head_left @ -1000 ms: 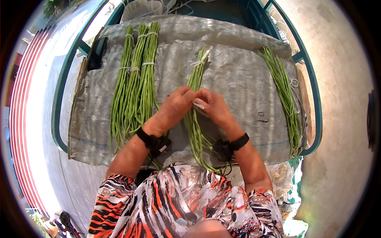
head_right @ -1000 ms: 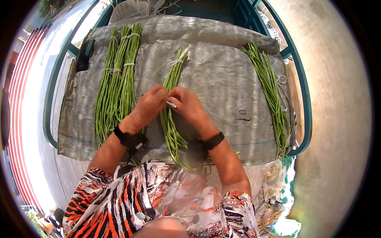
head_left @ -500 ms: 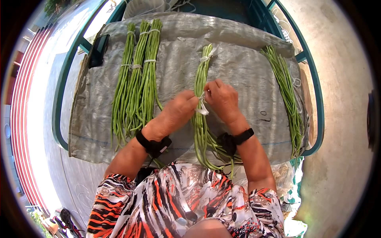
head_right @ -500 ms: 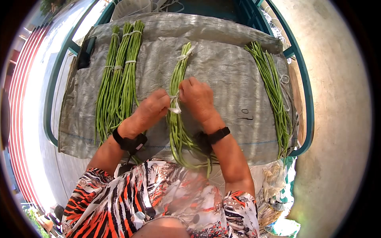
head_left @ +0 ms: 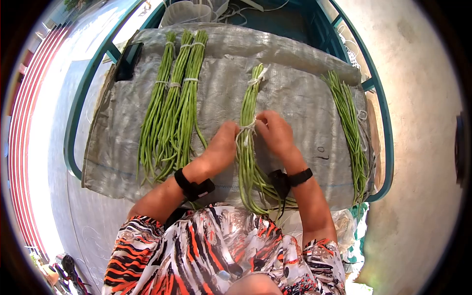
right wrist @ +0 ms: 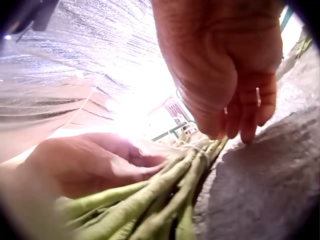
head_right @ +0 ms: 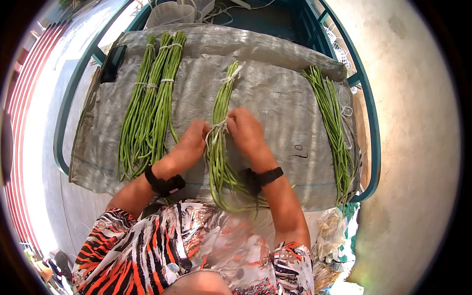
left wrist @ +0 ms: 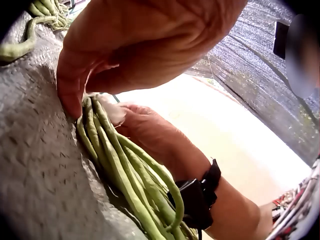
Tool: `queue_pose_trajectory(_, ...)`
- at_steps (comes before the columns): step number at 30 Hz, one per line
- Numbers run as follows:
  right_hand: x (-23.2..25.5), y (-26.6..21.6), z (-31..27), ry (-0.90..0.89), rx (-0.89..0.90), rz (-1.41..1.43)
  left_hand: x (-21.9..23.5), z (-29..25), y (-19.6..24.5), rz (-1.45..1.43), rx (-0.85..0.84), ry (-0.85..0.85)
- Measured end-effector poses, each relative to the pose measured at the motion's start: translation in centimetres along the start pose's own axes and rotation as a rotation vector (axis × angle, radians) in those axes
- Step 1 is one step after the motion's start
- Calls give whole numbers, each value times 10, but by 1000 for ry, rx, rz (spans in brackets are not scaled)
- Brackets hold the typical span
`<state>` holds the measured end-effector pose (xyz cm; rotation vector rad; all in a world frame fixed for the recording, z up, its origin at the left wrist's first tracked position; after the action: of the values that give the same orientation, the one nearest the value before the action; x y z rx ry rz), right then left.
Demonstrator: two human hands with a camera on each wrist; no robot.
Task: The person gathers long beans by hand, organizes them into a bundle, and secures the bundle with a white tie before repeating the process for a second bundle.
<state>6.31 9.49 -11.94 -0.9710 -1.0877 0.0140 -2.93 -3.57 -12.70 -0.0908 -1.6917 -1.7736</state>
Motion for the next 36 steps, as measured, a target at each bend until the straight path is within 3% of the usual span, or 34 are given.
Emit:
queue_pose_trajectory(2, -1, 11, 0, -15, -208, 32, 0, 1, -10, -8, 86, 17)
queue_pose_trajectory(5, 5, -6, 2, 68, -203, -162, -6, 6, -24, -50, 211, -25)
queue_pose_trajectory(8, -1, -23, 9, -55, -346, -244, -7, 8, -26, -186, 378, -70)
queue_pose_trajectory(9, -3, -24, 11, -61, -336, -231, -8, 6, -27, -245, 443, -81)
queue_pose_trajectory(14, -18, -14, 16, -27, -316, -160, -23, 4, -39, -564, 456, -76)
queue_pose_trajectory(15, -22, -4, 16, -8, -309, 37, -22, 2, -36, -639, 453, -75)
queue_pose_trajectory(18, -28, 18, 15, -10, -334, 688, -11, 2, -30, -484, 491, -59)
queue_pose_trajectory(20, -37, 16, 10, -79, -418, 1197, -24, 4, -34, -724, 482, -47)
queue_pose_trajectory(21, -33, -1, 6, -58, -411, 1295, -29, 6, -33, -842, 474, -42)
queue_pose_trajectory(24, -45, -7, -2, -215, -472, 1316, -33, 0, -1, -1009, 564, -195)
queue_pose_trajectory(27, -62, 34, 4, -216, -501, 1223, -49, 2, -4, -1078, 512, -282)
queue_pose_trajectory(30, -29, 41, -3, -114, -692, 1017, -61, 2, -11, -1539, 511, -342)
queue_pose_trajectory(31, -37, 72, 13, -353, -515, 1253, -63, 0, -16, -1540, 606, -326)
queue_pose_trajectory(33, -6, 72, 24, -71, -569, 918, -66, -5, -26, -1541, 796, -291)
queue_pose_trajectory(34, 11, 71, 29, 65, -584, 746, -67, -3, -26, -1538, 770, -286)
queue_pose_trajectory(36, 21, 66, 49, 129, -494, 733, -69, -2, -26, -1527, 717, -277)
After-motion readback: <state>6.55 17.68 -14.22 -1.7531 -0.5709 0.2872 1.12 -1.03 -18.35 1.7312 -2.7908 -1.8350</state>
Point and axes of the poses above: each hand's wrist, its own z-axis towards the middle knuckle, its own x-axis out of the back of the hand, y = z × x, the point moved 8 cm from there along z, towards the middle knuckle, and after that the axes turned 1 degree about z, right-handed, at the moved point
